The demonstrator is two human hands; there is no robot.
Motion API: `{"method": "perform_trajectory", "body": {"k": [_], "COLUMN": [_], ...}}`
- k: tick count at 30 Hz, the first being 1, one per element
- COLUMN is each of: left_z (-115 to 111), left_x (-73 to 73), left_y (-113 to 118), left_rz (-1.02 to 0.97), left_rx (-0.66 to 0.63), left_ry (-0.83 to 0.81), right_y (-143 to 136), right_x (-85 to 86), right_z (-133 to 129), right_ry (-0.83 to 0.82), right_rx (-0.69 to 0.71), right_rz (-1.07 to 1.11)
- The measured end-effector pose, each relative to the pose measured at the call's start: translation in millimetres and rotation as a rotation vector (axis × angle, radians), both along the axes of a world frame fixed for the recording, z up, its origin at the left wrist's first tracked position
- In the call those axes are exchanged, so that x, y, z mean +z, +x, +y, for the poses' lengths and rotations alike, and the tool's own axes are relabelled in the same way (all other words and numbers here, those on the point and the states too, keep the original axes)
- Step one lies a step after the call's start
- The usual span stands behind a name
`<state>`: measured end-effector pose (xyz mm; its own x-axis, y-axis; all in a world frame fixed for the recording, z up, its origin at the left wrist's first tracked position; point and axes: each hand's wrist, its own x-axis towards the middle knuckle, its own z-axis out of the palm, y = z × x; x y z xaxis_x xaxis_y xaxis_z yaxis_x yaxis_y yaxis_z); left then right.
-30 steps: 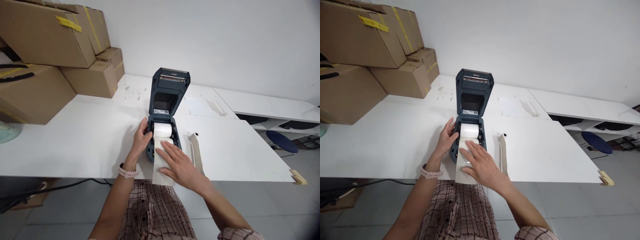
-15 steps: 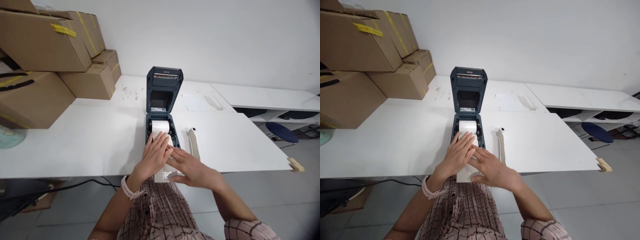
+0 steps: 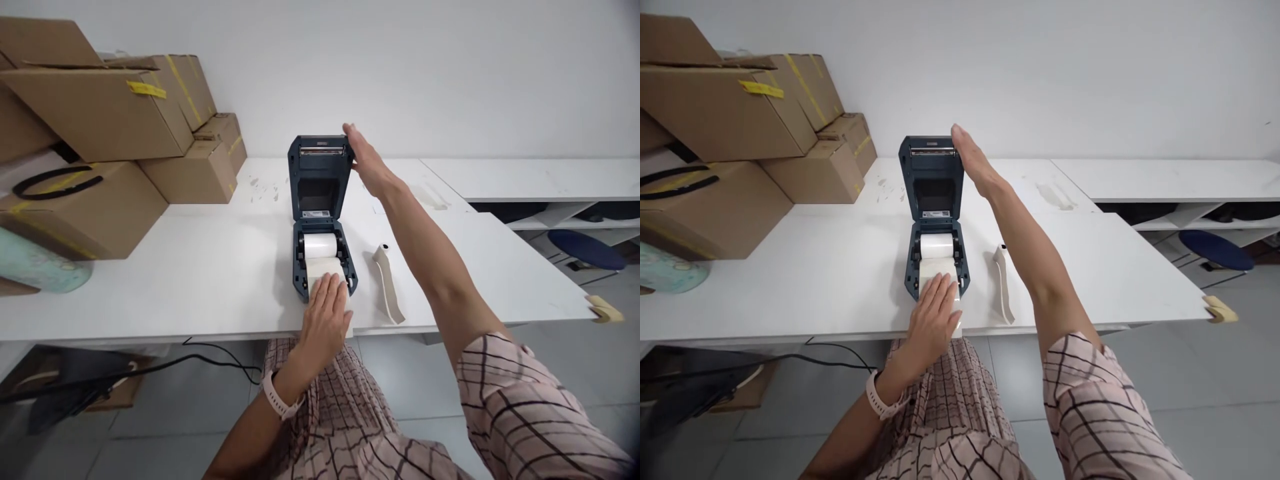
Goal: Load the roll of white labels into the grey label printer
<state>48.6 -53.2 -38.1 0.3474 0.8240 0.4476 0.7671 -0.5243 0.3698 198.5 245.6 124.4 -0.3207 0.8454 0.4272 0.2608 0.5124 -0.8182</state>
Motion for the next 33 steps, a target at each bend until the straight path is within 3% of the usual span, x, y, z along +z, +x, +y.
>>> {"method": "perform_trajectory", "body": {"k": [3, 6, 9, 11, 13, 15, 18, 20, 23, 26, 33], "left_z": [-24.9, -40.9, -47.3, -43.9, -32.2, -12.4, 22.9, 41.2, 51.3, 47.3, 52.7], "left_x": [-2.1, 0.1, 6.1, 12.4, 21.5, 33.2, 49.6, 54.4, 51.0, 43.5, 43.6], "left_y": [-6.8, -17.6, -28.4, -35.3, -41.8, -46.8, -49.5, -48.3, -44.2, -41.4, -46.9], "left_rz": [-0.023, -0.144, -0.426, -0.614, -0.736, -0.872, -1.019, -1.112, -1.193, -1.217, -1.136], "left_rx": [-0.025, -0.039, 0.019, 0.168, 0.358, 0.450, 0.414, 0.386, 0.239, 0.170, 0.238], "left_ry": [0.080, 0.115, 0.139, 0.165, 0.186, 0.140, -0.151, -0.381, -0.670, -0.692, -0.640], "right_y": [0.1, 6.9, 7.0, 1.0, -7.4, -14.8, -20.7, -21.5, -20.7, -20.2, -20.4], "right_x": [-1.1, -12.6, -42.0, -69.2, -96.6, -118.8, -139.1, -146.4, -153.1, -156.5, -154.7], "right_z": [-6.4, -66.3, -146.2, -189.4, -215.3, -223.5, -216.4, -210.4, -210.4, -216.7, -219.2], "right_ry": [0.020, 0.146, 0.248, 0.250, 0.199, 0.120, -0.081, -0.297, -0.578, -0.664, -0.657], "right_rx": [0.050, -0.007, -0.099, -0.176, -0.246, -0.309, -0.360, -0.324, -0.194, -0.139, -0.165], "right_rz": [0.058, 0.091, 0.124, 0.171, 0.218, 0.285, 0.426, 0.512, 0.597, 0.631, 0.643]}}
